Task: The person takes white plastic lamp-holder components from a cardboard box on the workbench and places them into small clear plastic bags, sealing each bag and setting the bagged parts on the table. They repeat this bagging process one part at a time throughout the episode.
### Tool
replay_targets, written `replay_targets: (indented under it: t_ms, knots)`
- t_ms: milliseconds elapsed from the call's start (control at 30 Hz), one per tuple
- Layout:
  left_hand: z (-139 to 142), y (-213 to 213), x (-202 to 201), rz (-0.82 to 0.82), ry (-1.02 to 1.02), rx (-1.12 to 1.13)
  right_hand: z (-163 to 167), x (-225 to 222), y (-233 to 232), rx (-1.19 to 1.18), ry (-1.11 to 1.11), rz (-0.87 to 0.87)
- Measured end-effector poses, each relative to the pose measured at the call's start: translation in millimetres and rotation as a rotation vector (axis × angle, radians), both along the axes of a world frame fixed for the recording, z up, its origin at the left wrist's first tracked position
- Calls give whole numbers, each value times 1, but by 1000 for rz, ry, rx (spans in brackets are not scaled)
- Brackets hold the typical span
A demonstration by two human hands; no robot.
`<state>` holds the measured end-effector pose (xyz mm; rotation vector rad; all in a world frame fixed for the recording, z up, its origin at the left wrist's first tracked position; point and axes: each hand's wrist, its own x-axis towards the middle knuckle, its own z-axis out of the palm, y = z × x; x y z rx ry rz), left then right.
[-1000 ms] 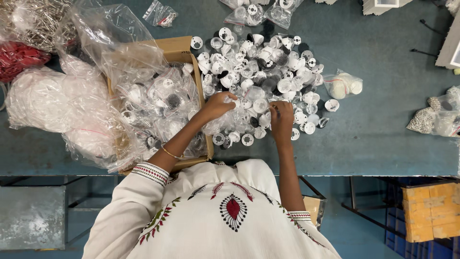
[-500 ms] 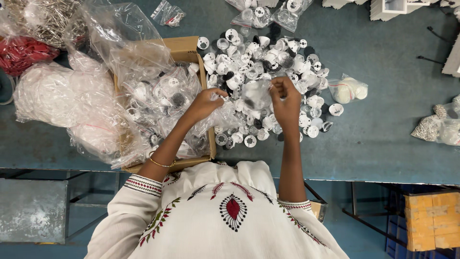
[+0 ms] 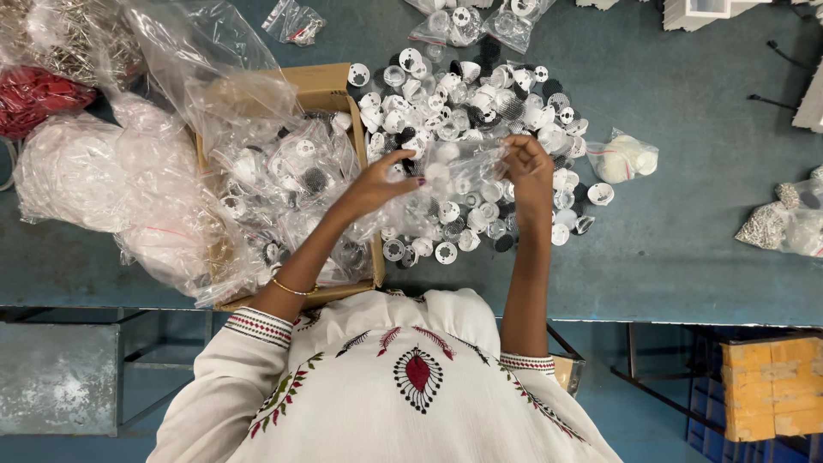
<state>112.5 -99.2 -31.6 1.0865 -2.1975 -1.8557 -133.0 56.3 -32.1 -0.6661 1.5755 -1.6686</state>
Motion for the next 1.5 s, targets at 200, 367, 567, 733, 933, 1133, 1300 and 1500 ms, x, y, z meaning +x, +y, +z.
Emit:
replay_targets:
  t_ms: [200, 367, 567, 733, 933, 1133, 1300, 1500]
  knots:
    - [4, 5, -34, 46, 102, 257, 1, 17, -39, -66, -159, 244]
    - [-4, -25, -35, 338, 393, 280, 23, -13, -107, -24, -51, 414]
    - [10, -43, -7, 500, 461, 363, 38, -26, -217, 197, 1126, 77]
    - [33, -47, 12, 477, 530, 374, 37, -25, -250, 35, 1417, -52]
    - [57, -57, 27, 404, 218, 37, 39, -48, -246, -177, 664, -41]
    - [109, -36, 5, 295, 230, -375, 70, -35, -149, -159, 653, 145]
    - [134, 7, -17, 154, 71, -579, 92, 12, -48, -100, 721, 307]
    - [101, 32, 7, -63, 4, -409, 83, 50, 26, 117, 451, 356]
